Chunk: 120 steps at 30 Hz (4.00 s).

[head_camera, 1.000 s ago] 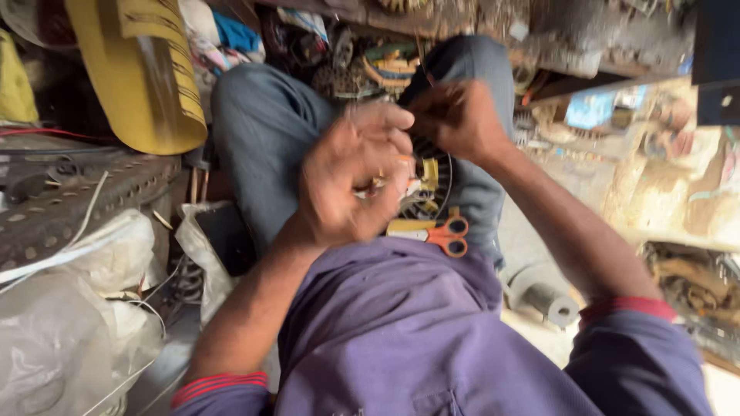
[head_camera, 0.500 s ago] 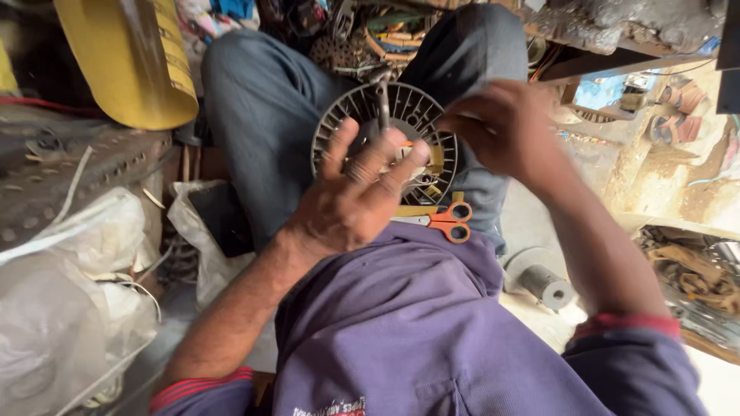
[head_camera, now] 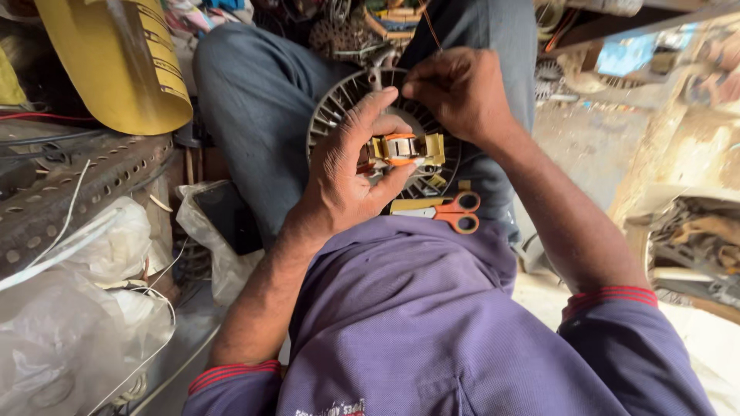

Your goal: The person places insulation pieces into the slots of an electric motor stator by hand and with a tool. They use scissors to cut strips of yellow insulation paper and carefully insert them into the core channels.

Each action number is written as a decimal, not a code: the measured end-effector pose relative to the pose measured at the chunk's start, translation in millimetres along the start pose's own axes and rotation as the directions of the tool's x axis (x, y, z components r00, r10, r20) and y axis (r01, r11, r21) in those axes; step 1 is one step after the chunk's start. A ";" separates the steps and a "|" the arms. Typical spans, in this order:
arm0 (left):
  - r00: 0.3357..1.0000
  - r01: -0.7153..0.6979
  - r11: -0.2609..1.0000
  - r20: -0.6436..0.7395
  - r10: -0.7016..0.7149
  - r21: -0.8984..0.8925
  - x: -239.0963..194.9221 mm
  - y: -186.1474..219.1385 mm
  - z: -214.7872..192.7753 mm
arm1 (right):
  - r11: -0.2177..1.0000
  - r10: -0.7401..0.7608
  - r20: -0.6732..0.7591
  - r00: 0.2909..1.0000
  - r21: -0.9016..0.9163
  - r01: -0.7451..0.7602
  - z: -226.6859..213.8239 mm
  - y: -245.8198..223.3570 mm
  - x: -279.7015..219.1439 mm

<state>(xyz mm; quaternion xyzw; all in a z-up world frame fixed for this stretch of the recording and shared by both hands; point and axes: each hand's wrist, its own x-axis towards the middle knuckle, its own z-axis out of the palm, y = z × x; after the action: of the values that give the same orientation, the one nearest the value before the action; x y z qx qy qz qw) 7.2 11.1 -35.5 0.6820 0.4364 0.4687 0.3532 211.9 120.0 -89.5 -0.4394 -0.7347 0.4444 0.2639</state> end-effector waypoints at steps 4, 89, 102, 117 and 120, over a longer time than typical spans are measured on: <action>0.992 0.125 0.982 -0.005 -0.127 -0.143 -1.6 1.8 4.3 | 0.999 0.042 0.008 0.999 -0.034 -0.041 -1.4 2.9 0.1; 0.952 0.296 0.953 0.094 -0.290 -0.058 51.8 -45.8 -27.6 | 0.957 -0.029 -0.047 0.998 -0.288 0.014 -48.2 -47.3 27.0; 0.845 0.112 0.994 0.528 -0.087 -0.015 93.5 -57.1 -37.9 | 0.783 -0.324 0.191 0.927 -0.496 0.376 -29.6 -106.1 -80.0; 0.969 -0.151 0.880 -0.109 0.222 0.451 -14.3 26.4 -6.8 | 0.881 -0.362 0.215 0.907 -0.238 0.408 -55.2 -85.0 -3.3; 0.963 -0.182 0.805 -0.063 0.262 0.564 -15.3 23.2 -7.8 | 0.963 -0.229 0.218 0.949 -0.092 0.253 -34.5 -42.7 22.6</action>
<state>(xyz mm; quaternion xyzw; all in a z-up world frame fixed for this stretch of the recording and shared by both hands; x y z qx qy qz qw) 3.3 -11.0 -17.5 0.7672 0.4934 0.4065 0.0525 210.4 145.0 -35.7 -0.3128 -0.8314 0.4072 0.2123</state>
